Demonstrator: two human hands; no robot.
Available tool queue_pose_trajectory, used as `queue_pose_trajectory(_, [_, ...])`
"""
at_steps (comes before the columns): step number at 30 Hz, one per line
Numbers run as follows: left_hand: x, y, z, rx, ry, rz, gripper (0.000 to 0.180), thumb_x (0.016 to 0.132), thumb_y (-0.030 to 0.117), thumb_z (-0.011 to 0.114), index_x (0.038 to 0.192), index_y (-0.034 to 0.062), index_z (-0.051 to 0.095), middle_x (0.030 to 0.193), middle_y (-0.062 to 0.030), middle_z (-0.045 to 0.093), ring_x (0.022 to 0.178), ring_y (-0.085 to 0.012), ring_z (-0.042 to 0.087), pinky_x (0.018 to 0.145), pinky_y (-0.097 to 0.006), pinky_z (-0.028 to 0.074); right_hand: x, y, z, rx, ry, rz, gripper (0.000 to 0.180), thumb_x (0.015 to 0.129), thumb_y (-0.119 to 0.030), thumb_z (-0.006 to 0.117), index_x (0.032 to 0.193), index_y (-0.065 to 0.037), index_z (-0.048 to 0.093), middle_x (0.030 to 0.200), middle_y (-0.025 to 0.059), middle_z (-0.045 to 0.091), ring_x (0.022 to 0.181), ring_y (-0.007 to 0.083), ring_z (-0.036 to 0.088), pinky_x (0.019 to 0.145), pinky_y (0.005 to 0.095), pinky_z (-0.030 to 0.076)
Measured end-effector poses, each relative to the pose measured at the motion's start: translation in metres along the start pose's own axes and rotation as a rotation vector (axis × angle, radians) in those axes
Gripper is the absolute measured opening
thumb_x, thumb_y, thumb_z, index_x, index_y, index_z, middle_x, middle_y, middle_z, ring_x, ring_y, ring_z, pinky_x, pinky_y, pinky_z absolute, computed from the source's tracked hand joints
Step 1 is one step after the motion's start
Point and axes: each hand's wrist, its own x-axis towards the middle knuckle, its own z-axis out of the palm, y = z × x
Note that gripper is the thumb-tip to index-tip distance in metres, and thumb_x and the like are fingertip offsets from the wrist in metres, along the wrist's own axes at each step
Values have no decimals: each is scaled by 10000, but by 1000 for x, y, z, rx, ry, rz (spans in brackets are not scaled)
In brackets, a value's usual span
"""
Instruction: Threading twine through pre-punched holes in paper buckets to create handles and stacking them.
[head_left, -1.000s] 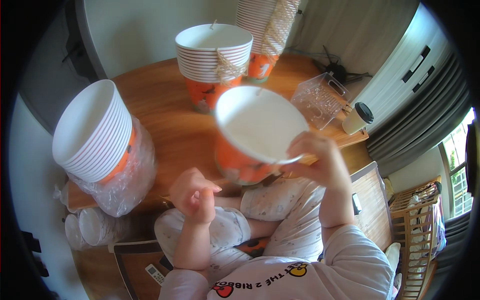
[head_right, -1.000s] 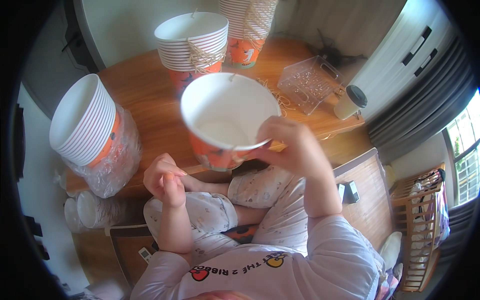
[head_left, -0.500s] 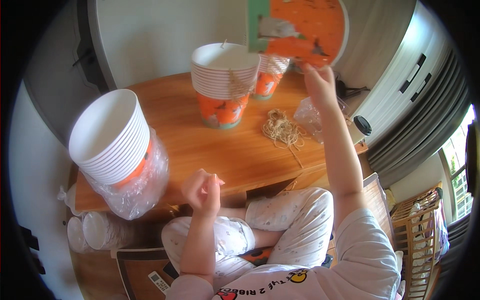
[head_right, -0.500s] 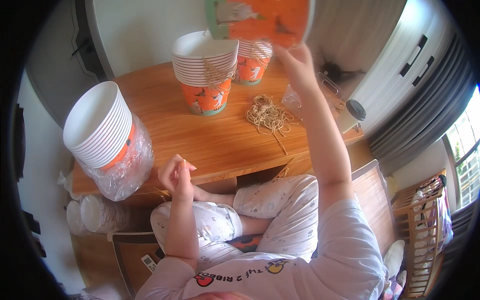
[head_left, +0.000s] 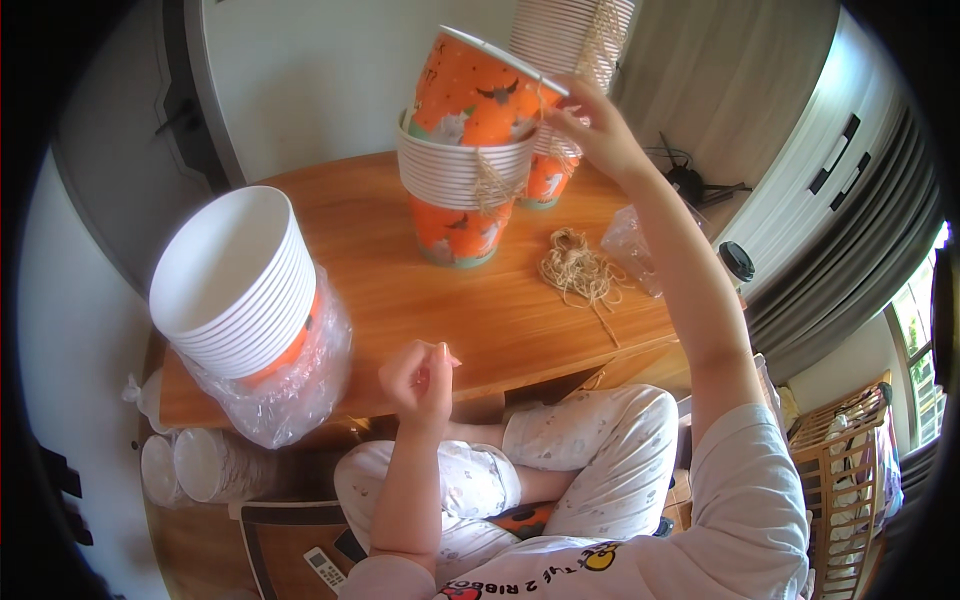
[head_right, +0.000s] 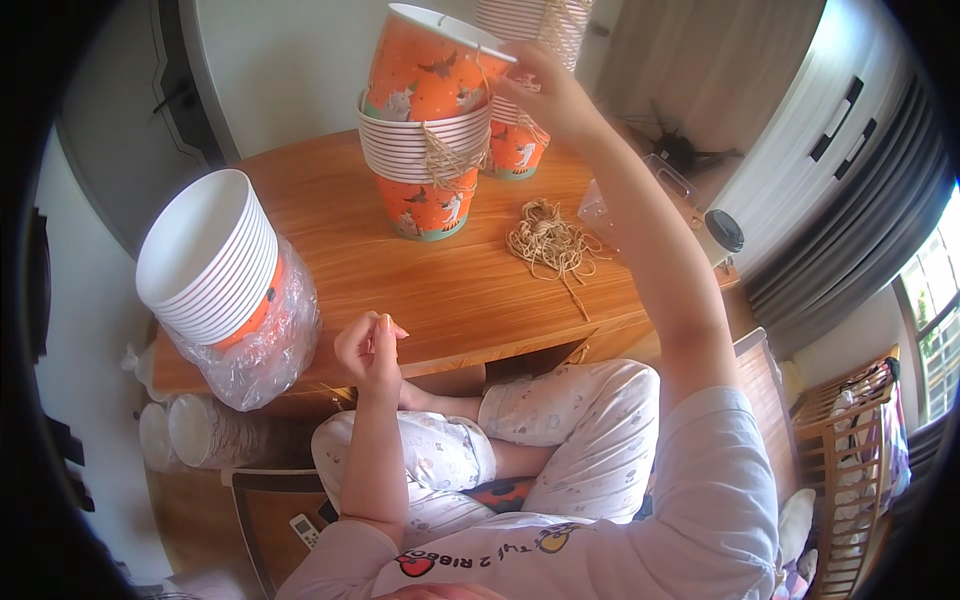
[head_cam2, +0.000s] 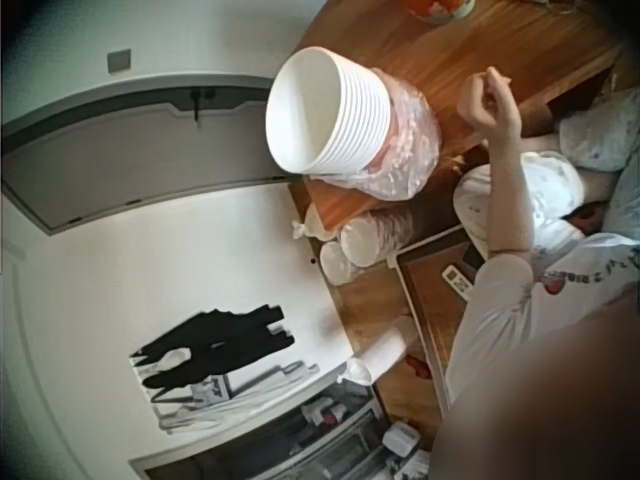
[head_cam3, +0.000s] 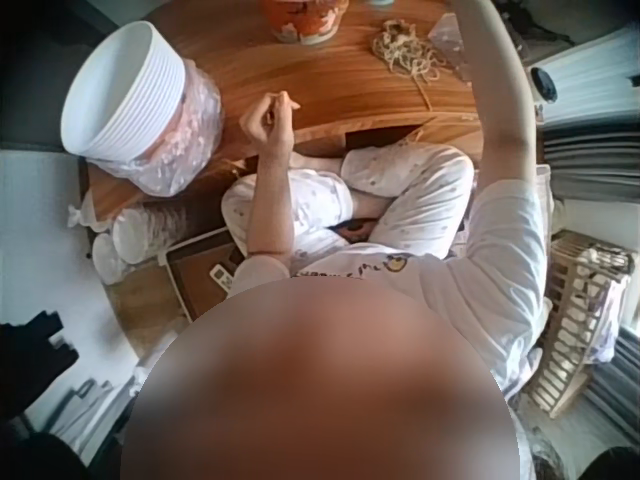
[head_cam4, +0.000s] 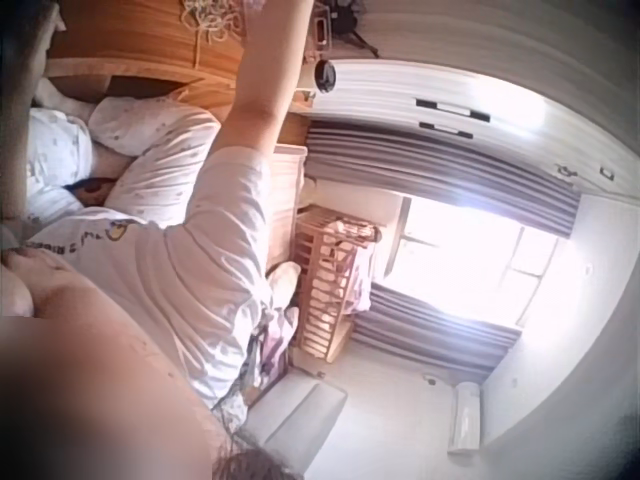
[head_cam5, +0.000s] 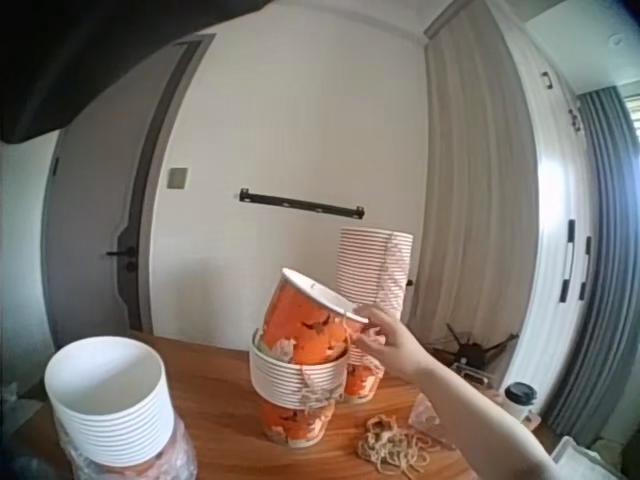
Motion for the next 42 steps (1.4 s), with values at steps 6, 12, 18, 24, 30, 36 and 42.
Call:
queue_pose_trajectory(6, [-1,-7,-1,33,-12,28,289,929,77,569,650,3,569,589,-30,583,532,-64,487,510,-223,335,10,-8,-10,-102,-46,-108,385,911,-180,688,1259,-52,583,1176,36,629,1073,154,587,962,320,440])
queue_pose_trajectory(12, [1,-5,2,44,-41,47,285,926,67,574,649,0,567,586,-29,576,530,-56,474,499,-216,329,19,-5,-23,-199,-56,-188,306,909,-152,677,1193,-51,626,1225,46,621,1122,181,570,975,320,431])
queue_pose_trajectory(18, [0,-5,1,66,-42,24,265,879,60,624,628,-2,564,582,-55,572,504,-116,524,475,-238,363,5,-32,-12,-133,-134,-209,261,914,-93,655,1170,-44,648,1210,75,635,1109,202,585,963,335,451])
queue_pose_trajectory(24, [1,-3,3,89,-58,40,276,880,66,631,623,2,557,573,-57,557,494,-119,506,470,-246,350,-3,-44,7,-48,-206,-181,218,904,-154,669,1093,-51,699,1030,95,704,979,234,646,831,349,514])
queue_pose_trajectory(30, [1,-5,3,90,-51,52,275,879,70,634,622,4,561,566,-59,556,486,-135,506,466,-261,348,3,-50,15,-30,-129,-104,173,896,-143,681,1040,-60,727,948,103,700,880,229,640,781,355,513])
queue_pose_trajectory(36, [2,-3,3,89,-63,29,263,876,67,638,631,0,573,561,-62,554,483,-138,507,463,-266,345,2,-58,18,-134,-11,-248,165,875,-136,696,1019,-68,734,895,93,708,838,229,640,757,356,513])
queue_pose_trajectory(42, [1,-4,4,77,-64,25,255,880,64,636,640,-3,581,568,-59,554,484,-138,508,465,-261,344,-2,-49,22,-229,-30,-411,173,867,-120,697,1031,-103,748,884,53,735,826,238,647,746,375,519])
